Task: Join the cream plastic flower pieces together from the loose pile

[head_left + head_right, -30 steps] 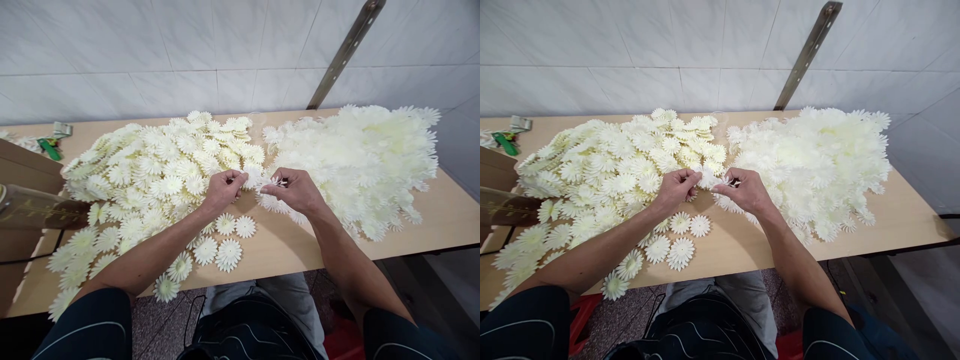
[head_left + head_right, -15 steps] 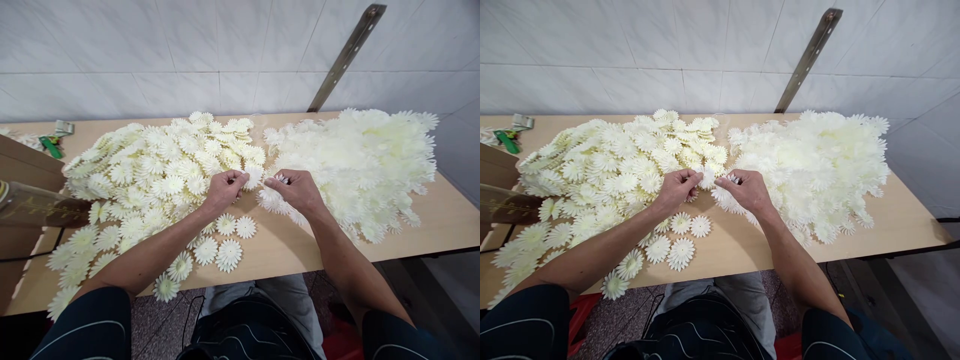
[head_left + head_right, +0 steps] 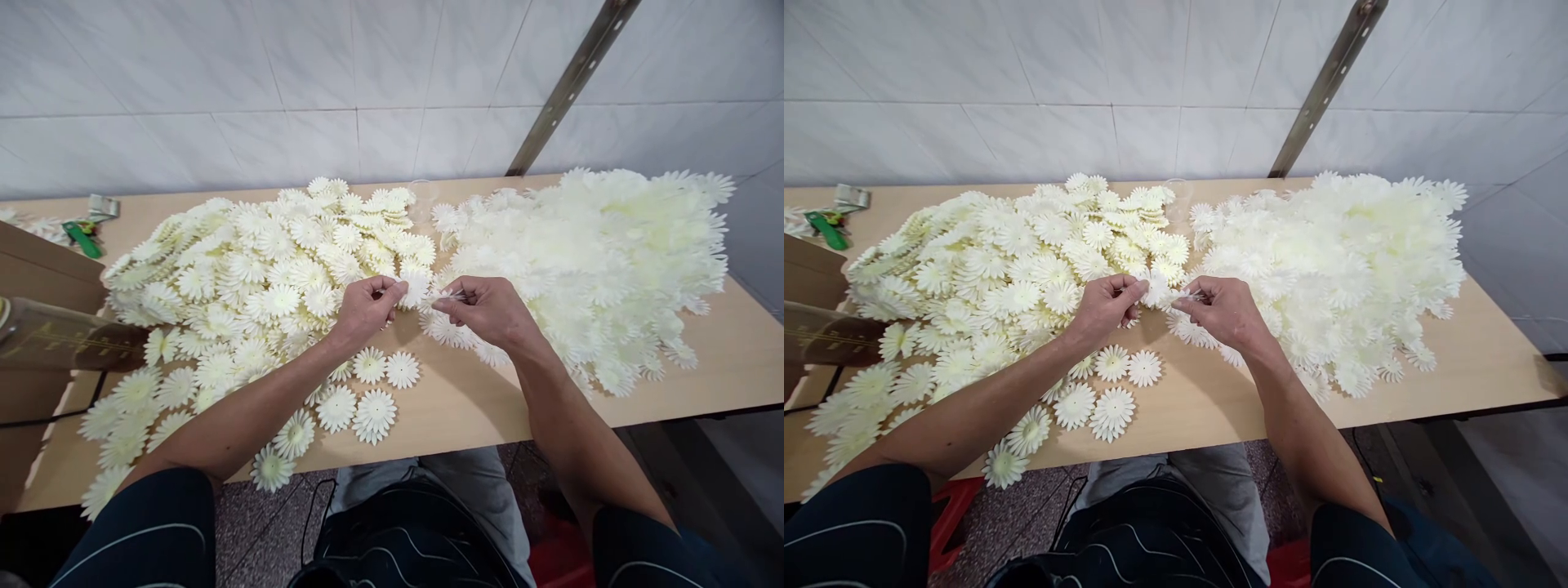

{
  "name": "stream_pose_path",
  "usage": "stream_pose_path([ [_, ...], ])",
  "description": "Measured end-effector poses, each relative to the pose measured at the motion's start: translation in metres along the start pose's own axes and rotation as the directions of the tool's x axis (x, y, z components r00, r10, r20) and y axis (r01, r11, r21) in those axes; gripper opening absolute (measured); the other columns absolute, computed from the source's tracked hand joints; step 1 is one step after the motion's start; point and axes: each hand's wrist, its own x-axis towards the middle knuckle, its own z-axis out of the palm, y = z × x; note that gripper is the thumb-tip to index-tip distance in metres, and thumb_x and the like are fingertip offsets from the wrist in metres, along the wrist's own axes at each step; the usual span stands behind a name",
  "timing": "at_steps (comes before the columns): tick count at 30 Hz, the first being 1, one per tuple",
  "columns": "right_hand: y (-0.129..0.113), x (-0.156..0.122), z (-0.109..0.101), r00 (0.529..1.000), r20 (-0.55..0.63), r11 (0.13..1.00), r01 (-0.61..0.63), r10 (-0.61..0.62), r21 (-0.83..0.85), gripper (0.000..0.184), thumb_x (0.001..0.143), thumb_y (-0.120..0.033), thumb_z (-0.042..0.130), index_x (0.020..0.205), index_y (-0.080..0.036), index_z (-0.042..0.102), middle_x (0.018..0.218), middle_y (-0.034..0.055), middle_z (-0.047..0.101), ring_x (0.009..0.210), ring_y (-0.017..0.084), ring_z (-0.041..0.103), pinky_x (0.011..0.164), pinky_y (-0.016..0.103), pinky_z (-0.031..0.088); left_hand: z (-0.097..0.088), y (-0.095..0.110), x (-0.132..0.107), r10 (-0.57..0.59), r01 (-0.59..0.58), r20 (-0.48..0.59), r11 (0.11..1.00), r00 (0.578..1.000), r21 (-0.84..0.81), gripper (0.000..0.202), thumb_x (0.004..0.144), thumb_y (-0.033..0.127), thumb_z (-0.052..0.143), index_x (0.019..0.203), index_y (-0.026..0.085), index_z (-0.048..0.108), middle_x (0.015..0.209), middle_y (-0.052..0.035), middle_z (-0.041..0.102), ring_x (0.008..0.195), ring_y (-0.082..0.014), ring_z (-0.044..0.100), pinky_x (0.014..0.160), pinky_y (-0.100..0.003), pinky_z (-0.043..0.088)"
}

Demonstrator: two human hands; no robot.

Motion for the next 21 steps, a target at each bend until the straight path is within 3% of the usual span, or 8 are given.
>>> stream_pose_path([
  [5, -0.009, -0.003, -0.001, 0.985, -0.149, 0.988, 0.07, -0.09, -0.135, 0.073, 0.075, -0.085, 0.084, 0.061, -0.024, 0.047, 0.052, -0.0043, 0.043, 0.056, 0.012, 0.037, 0.052, 0.029, 0.029, 0.001, 0.0, 0.0, 0.019, -0.019, -0.003, 1.0, 1.0, -0.009, 0.048, 0.078, 0.065, 0.085, 0.073, 0.019, 0.071, 0.052, 0.0018, 0.058, 0.047, -0.01, 0.05, 0.047, -0.023, 0.039],
  [8, -0.011, -0.003, -0.003, 0.984, -0.138, 0.981, 0.086, -0.111, -0.175, 0.078, 0.08, -0.09, 0.076, 0.058, -0.024, 0.041, 0.053, -0.0044, 0.037, 0.056, 0.012, 0.033, 0.052, 0.03, 0.027, 0.001, 0.0, -0.001, 0.026, -0.026, -0.012, 1.0, 1.0, -0.004, 0.049, 0.079, 0.065, 0.085, 0.073, 0.019, 0.071, 0.052, 0.0018, 0.058, 0.046, -0.0103, 0.05, 0.047, -0.023, 0.04],
  [11, -0.009, -0.003, -0.007, 0.99, -0.076, 0.971, 0.101, -0.119, -0.215, 0.073, 0.09, -0.086, 0.068, 0.058, -0.023, 0.049, 0.052, -0.003, 0.039, 0.055, 0.013, 0.034, 0.053, 0.03, 0.029, 0.001, 0.001, -0.001, 0.019, -0.019, -0.022, 1.0, 1.0, -0.005, 0.049, 0.079, 0.066, 0.085, 0.075, 0.019, 0.073, 0.052, 0.0017, 0.058, 0.046, -0.0105, 0.05, 0.046, -0.024, 0.04],
  [17, -0.005, -0.003, -0.022, 0.994, -0.02, 0.947, 0.093, -0.104, -0.306, 0.046, 0.095, -0.059, 0.071, 0.07, -0.02, 0.075, 0.063, 0.003, 0.068, 0.06, 0.017, 0.055, 0.058, 0.032, 0.039, 0.0, 0.001, -0.002, 0.023, -0.023, -0.02, 1.0, 1.0, 0.001, 0.047, 0.08, 0.064, 0.084, 0.075, 0.019, 0.073, 0.052, 0.0017, 0.059, 0.046, -0.0099, 0.049, 0.046, -0.023, 0.039],
  [21, -0.004, -0.005, -0.028, 0.999, 0.016, 0.952, 0.033, -0.029, -0.303, 0.03, 0.094, -0.041, 0.066, 0.08, -0.02, 0.083, 0.059, 0.0011, 0.067, 0.051, 0.017, 0.057, 0.057, 0.032, 0.041, 0.0, 0.001, -0.002, 0.003, -0.002, -0.016, 1.0, 1.0, 0.005, 0.048, 0.079, 0.065, 0.084, 0.076, 0.019, 0.072, 0.052, 0.0017, 0.059, 0.045, -0.0095, 0.048, 0.046, -0.023, 0.038],
])
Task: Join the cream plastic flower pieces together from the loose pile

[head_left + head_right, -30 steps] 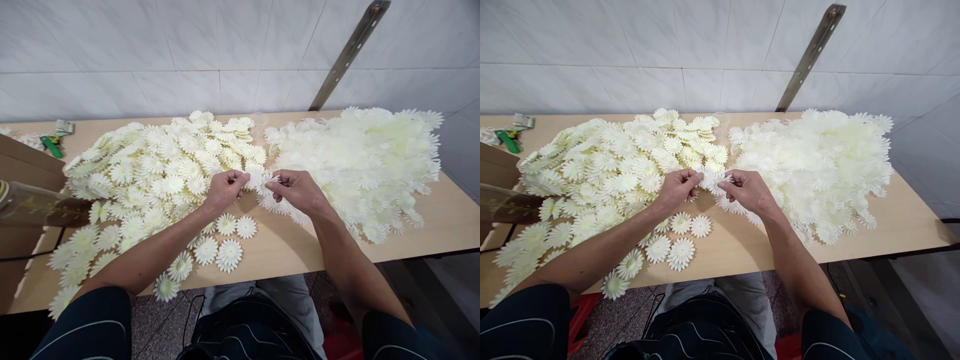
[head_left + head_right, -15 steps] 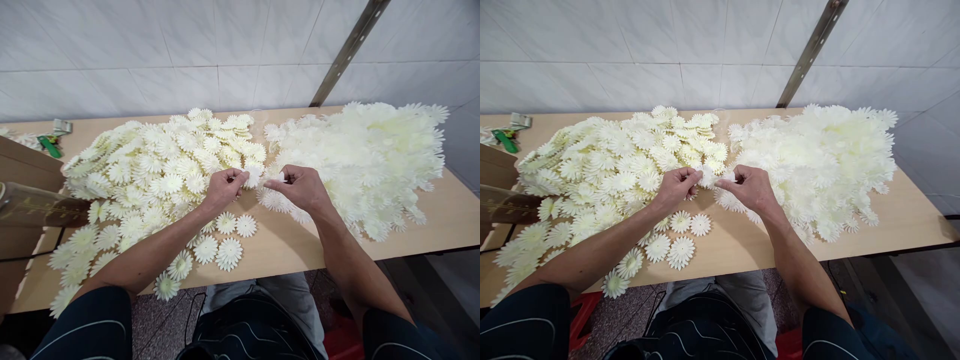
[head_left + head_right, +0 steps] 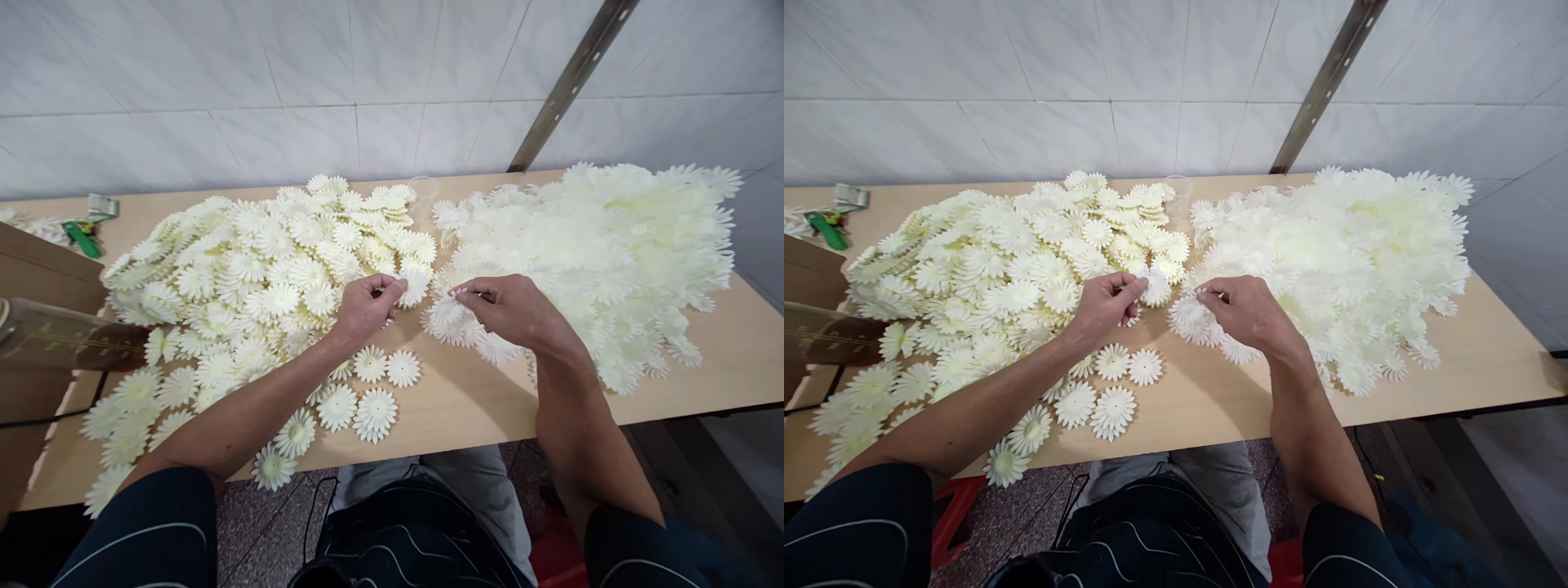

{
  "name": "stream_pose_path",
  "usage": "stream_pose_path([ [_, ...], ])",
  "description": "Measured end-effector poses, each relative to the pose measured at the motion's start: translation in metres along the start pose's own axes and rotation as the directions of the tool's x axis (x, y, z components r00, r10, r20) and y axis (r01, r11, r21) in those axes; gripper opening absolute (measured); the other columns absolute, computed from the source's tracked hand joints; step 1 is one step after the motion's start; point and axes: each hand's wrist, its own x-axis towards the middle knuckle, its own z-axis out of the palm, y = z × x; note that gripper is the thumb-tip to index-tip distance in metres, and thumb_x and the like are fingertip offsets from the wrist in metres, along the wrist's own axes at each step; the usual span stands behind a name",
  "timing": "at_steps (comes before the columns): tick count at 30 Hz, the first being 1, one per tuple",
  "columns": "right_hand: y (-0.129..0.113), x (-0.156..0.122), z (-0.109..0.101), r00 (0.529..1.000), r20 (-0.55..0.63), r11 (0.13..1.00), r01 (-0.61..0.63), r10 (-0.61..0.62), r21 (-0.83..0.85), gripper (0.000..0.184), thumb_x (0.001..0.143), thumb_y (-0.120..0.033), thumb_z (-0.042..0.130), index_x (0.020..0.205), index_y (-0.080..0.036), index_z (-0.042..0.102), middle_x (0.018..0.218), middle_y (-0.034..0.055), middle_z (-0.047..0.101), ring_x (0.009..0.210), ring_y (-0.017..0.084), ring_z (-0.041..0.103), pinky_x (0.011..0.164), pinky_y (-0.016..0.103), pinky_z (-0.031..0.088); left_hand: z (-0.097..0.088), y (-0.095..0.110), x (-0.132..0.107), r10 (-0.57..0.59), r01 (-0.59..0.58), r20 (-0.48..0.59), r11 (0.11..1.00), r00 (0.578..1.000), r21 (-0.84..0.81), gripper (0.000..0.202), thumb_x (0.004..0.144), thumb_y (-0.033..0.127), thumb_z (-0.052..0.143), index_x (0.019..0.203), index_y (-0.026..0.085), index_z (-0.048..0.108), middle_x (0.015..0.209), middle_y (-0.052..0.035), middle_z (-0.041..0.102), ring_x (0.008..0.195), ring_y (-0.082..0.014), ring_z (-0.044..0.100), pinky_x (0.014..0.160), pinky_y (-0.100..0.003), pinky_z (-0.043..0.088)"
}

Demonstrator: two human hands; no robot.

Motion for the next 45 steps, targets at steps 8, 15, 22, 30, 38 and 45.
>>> stream_pose_path([
  [8, 0.003, -0.004, -0.001, 0.974, -0.223, 0.998, 0.038, -0.047, -0.046, 0.023, 0.093, -0.044, 0.076, 0.091, -0.025, 0.088, 0.061, 0.0035, 0.068, 0.059, 0.022, 0.063, 0.059, 0.035, 0.043, 0.001, 0.0, 0.0, -0.019, 0.019, -0.007, 1.0, 1.0, 0.009, 0.05, 0.076, 0.067, 0.086, 0.074, 0.019, 0.071, 0.053, 0.0025, 0.056, 0.047, -0.0104, 0.052, 0.045, -0.022, 0.039],
  [15, 0.001, -0.005, -0.004, 0.965, -0.259, 0.996, 0.026, -0.046, -0.08, 0.037, 0.095, -0.058, 0.078, 0.082, -0.024, 0.084, 0.062, 0.004, 0.07, 0.06, 0.021, 0.063, 0.059, 0.036, 0.042, 0.001, 0.002, -0.001, -0.012, 0.012, 0.004, 1.0, 1.0, 0.012, 0.049, 0.077, 0.066, 0.086, 0.072, 0.02, 0.069, 0.054, 0.0022, 0.056, 0.048, -0.0107, 0.054, 0.045, -0.022, 0.039],
  [22, 0.003, -0.006, -0.009, 0.942, -0.334, 0.999, -0.024, 0.014, -0.023, 0.032, 0.096, -0.054, 0.077, 0.09, -0.024, 0.087, 0.068, 0.0042, 0.074, 0.058, 0.018, 0.058, 0.057, 0.034, 0.043, 0.001, 0.001, -0.001, -0.017, 0.017, 0.006, 1.0, 1.0, 0.011, 0.048, 0.078, 0.064, 0.085, 0.072, 0.019, 0.07, 0.054, 0.0023, 0.056, 0.048, -0.0104, 0.054, 0.045, -0.022, 0.04],
  [30, 0.006, -0.007, -0.021, 0.948, -0.305, 0.995, -0.085, 0.096, 0.049, 0.029, 0.09, -0.051, 0.084, 0.082, -0.023, 0.086, 0.061, 0.0011, 0.064, 0.055, 0.016, 0.051, 0.053, 0.033, 0.037, 0.001, 0.001, -0.001, -0.006, 0.006, 0.002, 1.0, 1.0, 0.024, 0.048, 0.078, 0.065, 0.085, 0.074, 0.019, 0.071, 0.053, 0.0021, 0.057, 0.047, -0.0105, 0.053, 0.044, -0.022, 0.04],
  [38, 0.008, -0.006, -0.024, 0.924, -0.362, 0.979, -0.052, 0.122, 0.197, 0.033, 0.09, -0.055, 0.084, 0.087, -0.022, 0.084, 0.055, -0.0025, 0.05, 0.05, 0.012, 0.038, 0.047, 0.031, 0.029, 0.001, 0.001, -0.001, 0.0, 0.0, 0.006, 1.0, 1.0, 0.02, 0.048, 0.078, 0.064, 0.085, 0.071, 0.019, 0.07, 0.053, 0.002, 0.057, 0.047, -0.0104, 0.054, 0.045, -0.022, 0.04],
  [45, 0.011, 0.002, -0.019, 0.902, -0.394, 0.922, -0.013, 0.178, 0.386, 0.035, 0.089, -0.055, 0.084, 0.084, -0.021, 0.078, 0.056, -0.0017, 0.055, 0.045, 0.01, 0.035, 0.041, 0.028, 0.025, 0.001, 0.0, -0.001, 0.003, -0.003, 0.002, 1.0, 1.0, 0.017, 0.047, 0.079, 0.064, 0.085, 0.074, 0.019, 0.072, 0.054, 0.0022, 0.057, 0.046, -0.0099, 0.052, 0.045, -0.022, 0.039],
])
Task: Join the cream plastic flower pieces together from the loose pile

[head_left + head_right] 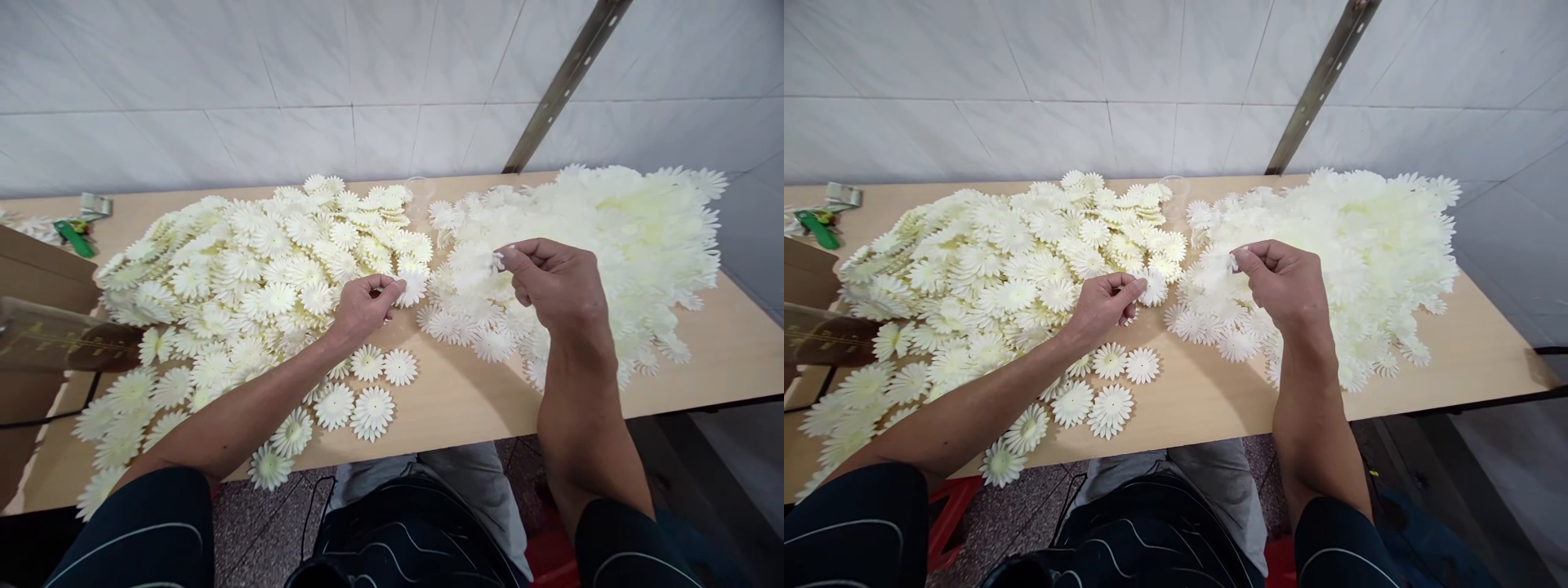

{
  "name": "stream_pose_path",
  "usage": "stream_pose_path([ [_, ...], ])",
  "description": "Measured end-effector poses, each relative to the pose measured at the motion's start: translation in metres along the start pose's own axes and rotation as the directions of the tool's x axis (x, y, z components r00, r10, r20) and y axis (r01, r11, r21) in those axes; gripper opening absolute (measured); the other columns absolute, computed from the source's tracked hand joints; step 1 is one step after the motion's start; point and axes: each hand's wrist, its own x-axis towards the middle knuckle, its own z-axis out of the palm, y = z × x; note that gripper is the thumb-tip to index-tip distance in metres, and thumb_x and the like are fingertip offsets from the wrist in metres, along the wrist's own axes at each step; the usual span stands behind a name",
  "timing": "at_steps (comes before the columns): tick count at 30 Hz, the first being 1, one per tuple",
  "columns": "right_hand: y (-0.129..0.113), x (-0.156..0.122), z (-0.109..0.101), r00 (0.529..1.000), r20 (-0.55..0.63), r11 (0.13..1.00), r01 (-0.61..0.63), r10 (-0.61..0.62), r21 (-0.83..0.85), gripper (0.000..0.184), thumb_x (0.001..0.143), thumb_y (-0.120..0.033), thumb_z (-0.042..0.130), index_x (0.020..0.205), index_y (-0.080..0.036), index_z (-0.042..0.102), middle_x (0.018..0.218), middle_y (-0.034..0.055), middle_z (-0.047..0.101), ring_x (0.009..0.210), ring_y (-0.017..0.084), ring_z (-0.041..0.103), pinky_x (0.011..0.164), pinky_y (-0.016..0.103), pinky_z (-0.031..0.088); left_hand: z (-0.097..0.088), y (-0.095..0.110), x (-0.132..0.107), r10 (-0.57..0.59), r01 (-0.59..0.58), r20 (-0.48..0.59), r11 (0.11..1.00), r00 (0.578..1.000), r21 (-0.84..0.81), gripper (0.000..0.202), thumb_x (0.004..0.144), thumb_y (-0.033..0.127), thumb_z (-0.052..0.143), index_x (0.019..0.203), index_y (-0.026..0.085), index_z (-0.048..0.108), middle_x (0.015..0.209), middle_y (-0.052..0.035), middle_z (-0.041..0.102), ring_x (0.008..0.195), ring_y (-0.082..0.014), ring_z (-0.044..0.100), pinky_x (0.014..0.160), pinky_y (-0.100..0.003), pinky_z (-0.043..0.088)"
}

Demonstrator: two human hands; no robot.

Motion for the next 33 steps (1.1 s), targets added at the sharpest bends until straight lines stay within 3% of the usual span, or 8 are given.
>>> stream_pose_path([
  [4, 0.001, 0.0, 0.0, 1.0, 0.007, 1.0, 0.02, -0.02, -0.017, 0.033, 0.09, -0.052, 0.082, 0.084, -0.02, 0.076, 0.07, 0.0035, 0.07, 0.046, 0.008, 0.036, 0.041, 0.027, 0.027, 0.001, 0.001, 0.0, -0.007, 0.007, 0.0, 1.0, 1.0, 0.001, 0.049, 0.078, 0.066, 0.086, 0.072, 0.019, 0.07, 0.053, 0.0023, 0.056, 0.046, -0.01, 0.053, 0.044, -0.022, 0.039],
  [8, 0.001, -0.001, -0.005, 0.996, 0.081, 0.999, 0.025, -0.028, 0.037, 0.03, 0.089, -0.049, 0.084, 0.084, -0.02, 0.076, 0.059, -0.002, 0.056, 0.046, 0.008, 0.035, 0.042, 0.027, 0.026, 0.0, 0.001, 0.0, -0.006, 0.006, 0.002, 1.0, 1.0, 0.003, 0.047, 0.079, 0.063, 0.085, 0.073, 0.019, 0.071, 0.053, 0.002, 0.058, 0.046, -0.0097, 0.052, 0.045, -0.022, 0.039],
  [12, 0.003, 0.002, -0.005, 0.999, 0.04, 0.995, 0.012, -0.016, 0.101, 0.033, 0.088, -0.05, 0.087, 0.082, -0.021, 0.073, 0.055, -0.0057, 0.047, 0.044, 0.008, 0.034, 0.04, 0.025, 0.025, -0.001, 0.001, -0.001, -0.017, 0.016, 0.073, 1.0, 0.997, 0.013, 0.042, 0.083, 0.057, 0.083, 0.072, 0.019, 0.07, 0.053, 0.0018, 0.06, 0.048, -0.0091, 0.053, 0.047, -0.022, 0.041],
  [17, 0.003, -0.002, 0.014, 0.999, 0.042, 0.987, 0.027, -0.035, 0.157, 0.036, 0.093, -0.053, 0.083, 0.086, -0.024, 0.064, 0.056, -0.0064, 0.052, 0.04, 0.008, 0.037, 0.036, 0.025, 0.028, 0.001, 0.003, -0.006, 0.032, -0.058, 0.215, 0.992, 0.976, 0.112, 0.032, 0.084, 0.048, 0.083, 0.075, 0.019, 0.073, 0.055, 0.0017, 0.063, 0.049, -0.0091, 0.052, 0.05, -0.023, 0.041],
  [23, -0.005, -0.016, 0.04, 0.995, 0.097, 0.993, -0.028, 0.017, 0.113, 0.04, 0.095, -0.06, 0.079, 0.088, -0.025, 0.059, 0.052, -0.0085, 0.049, 0.033, 0.01, 0.039, 0.033, 0.026, 0.027, 0.003, 0.003, -0.007, 0.122, -0.158, 0.242, 0.978, 0.963, 0.134, 0.028, 0.083, 0.046, 0.084, 0.078, 0.019, 0.078, 0.061, 0.0007, 0.066, 0.057, -0.0106, 0.054, 0.054, -0.024, 0.042],
  [28, 0.002, -0.014, 0.041, 0.999, 0.048, 0.999, 0.004, -0.002, -0.036, 0.043, 0.1, -0.066, 0.07, 0.093, -0.025, 0.059, 0.055, -0.0063, 0.055, 0.037, 0.012, 0.044, 0.039, 0.028, 0.032, 0.003, 0.003, -0.007, 0.125, -0.162, 0.243, 0.977, 0.962, 0.136, 0.028, 0.082, 0.045, 0.083, 0.077, 0.019, 0.079, 0.063, 0.0001, 0.067, 0.059, -0.0106, 0.054, 0.056, -0.024, 0.042],
  [33, 0.009, -0.01, 0.034, 0.975, -0.119, 0.942, 0.145, -0.188, -0.303, 0.039, 0.105, -0.062, 0.063, 0.095, -0.025, 0.06, 0.056, -0.004, 0.06, 0.046, 0.014, 0.049, 0.051, 0.031, 0.04, 0.003, 0.003, -0.008, 0.088, -0.132, 0.28, 0.98, 0.956, 0.145, 0.028, 0.081, 0.045, 0.084, 0.074, 0.018, 0.078, 0.061, 0.0001, 0.067, 0.057, -0.0098, 0.053, 0.055, -0.024, 0.04],
])
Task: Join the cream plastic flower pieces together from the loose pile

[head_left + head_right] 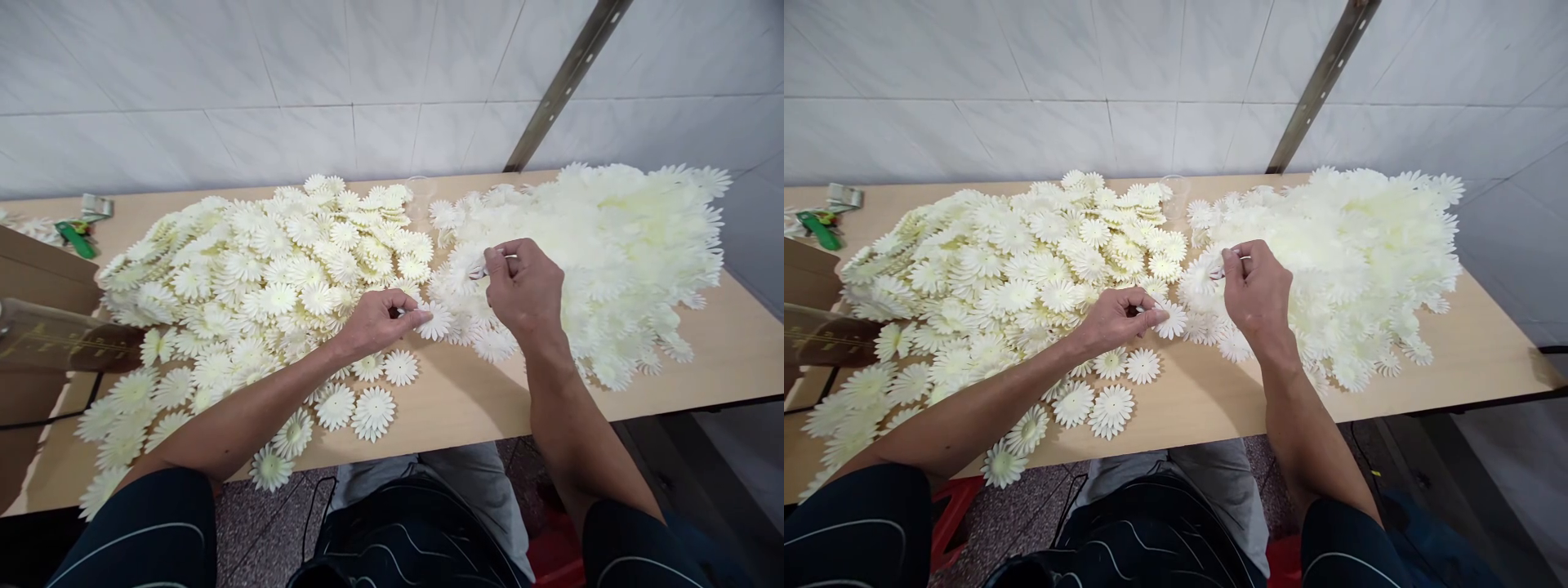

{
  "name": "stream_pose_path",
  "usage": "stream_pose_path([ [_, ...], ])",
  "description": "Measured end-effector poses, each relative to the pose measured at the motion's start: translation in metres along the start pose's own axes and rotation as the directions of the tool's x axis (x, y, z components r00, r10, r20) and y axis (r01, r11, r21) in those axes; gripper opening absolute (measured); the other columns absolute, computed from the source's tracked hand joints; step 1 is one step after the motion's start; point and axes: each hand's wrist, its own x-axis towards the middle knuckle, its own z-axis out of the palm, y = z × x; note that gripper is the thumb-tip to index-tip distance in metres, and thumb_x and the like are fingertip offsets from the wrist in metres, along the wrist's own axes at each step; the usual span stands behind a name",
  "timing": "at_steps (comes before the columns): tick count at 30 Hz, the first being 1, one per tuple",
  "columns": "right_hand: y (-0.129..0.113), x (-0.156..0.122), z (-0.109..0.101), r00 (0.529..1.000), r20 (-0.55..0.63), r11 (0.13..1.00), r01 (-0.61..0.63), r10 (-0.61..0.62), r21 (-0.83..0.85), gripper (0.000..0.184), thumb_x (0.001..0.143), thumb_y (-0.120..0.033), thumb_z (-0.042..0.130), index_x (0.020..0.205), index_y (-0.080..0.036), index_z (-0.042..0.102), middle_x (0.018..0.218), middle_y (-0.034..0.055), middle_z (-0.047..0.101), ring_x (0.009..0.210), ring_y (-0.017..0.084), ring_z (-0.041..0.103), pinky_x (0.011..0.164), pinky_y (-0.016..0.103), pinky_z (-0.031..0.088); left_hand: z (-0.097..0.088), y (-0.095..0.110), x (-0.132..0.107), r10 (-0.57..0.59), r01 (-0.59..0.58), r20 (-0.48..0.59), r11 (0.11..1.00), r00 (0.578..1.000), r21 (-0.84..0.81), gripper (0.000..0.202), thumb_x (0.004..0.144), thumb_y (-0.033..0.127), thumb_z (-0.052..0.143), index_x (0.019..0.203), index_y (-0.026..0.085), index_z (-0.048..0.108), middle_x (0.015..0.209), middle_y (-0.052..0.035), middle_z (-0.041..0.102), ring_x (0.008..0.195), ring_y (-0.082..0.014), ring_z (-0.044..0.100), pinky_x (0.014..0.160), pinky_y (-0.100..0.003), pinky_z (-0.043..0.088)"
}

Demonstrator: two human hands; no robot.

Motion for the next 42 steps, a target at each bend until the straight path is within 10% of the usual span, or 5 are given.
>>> stream_pose_path([
  [10, -0.022, -0.021, 0.011, 0.975, 0.109, 0.981, 0.196, -0.194, -0.005, 0.028, 0.107, -0.049, 0.06, 0.094, -0.024, 0.061, 0.054, -0.0076, 0.05, 0.046, 0.012, 0.04, 0.055, 0.03, 0.035, 0.0, 0.009, 0.002, -0.269, 0.27, -0.023, 0.962, 0.963, 0.027, 0.02, 0.085, 0.035, 0.084, 0.078, 0.017, 0.079, 0.053, 0.0022, 0.064, 0.048, -0.0104, 0.055, 0.049, -0.022, 0.041],
  [16, -0.021, -0.023, 0.012, 0.969, 0.208, 0.988, 0.115, -0.136, 0.106, 0.028, 0.108, -0.049, 0.059, 0.095, -0.025, 0.059, 0.054, -0.0074, 0.049, 0.047, 0.014, 0.043, 0.054, 0.03, 0.035, 0.0, 0.008, 0.003, -0.321, 0.321, 0.006, 0.947, 0.947, 0.022, 0.021, 0.089, 0.031, 0.078, 0.074, 0.017, 0.076, 0.053, 0.002, 0.063, 0.046, -0.0094, 0.055, 0.047, -0.02, 0.04],
  [24, -0.022, -0.038, 0.035, 0.946, 0.172, 0.956, 0.289, -0.276, -0.056, 0.019, 0.108, -0.039, 0.054, 0.104, -0.023, 0.063, 0.075, 0.0022, 0.071, 0.061, 0.017, 0.061, 0.06, 0.029, 0.041, 0.0, 0.006, 0.006, -0.337, 0.336, -0.029, 0.942, 0.941, -0.018, 0.014, 0.085, 0.015, 0.063, 0.074, 0.017, 0.071, 0.051, 0.0047, 0.061, 0.041, -0.0085, 0.053, 0.044, -0.018, 0.037],
  [32, -0.016, -0.042, 0.056, 0.937, 0.194, 0.936, 0.319, -0.289, -0.146, 0.03, 0.112, -0.038, 0.047, 0.127, -0.021, 0.066, 0.112, 0.0153, 0.081, 0.093, 0.027, 0.076, 0.071, 0.034, 0.055, 0.003, 0.003, 0.002, -0.268, 0.272, 0.047, 0.946, 0.962, -0.176, 0.05, 0.084, 0.058, 0.085, 0.064, 0.019, 0.061, 0.051, 0.0011, 0.06, 0.042, -0.0081, 0.051, 0.043, -0.02, 0.037],
  [42, -0.012, -0.038, 0.059, 0.937, 0.161, 0.924, 0.338, -0.311, -0.178, 0.031, 0.105, -0.025, 0.046, 0.126, -0.017, 0.067, 0.112, 0.017, 0.079, 0.091, 0.028, 0.073, 0.072, 0.037, 0.055, 0.005, 0.001, 0.0, -0.188, 0.202, 0.078, 0.95, 0.979, -0.238, 0.054, 0.084, 0.065, 0.087, 0.069, 0.018, 0.066, 0.058, -0.0013, 0.065, 0.048, -0.009, 0.057, 0.049, -0.021, 0.046],
])
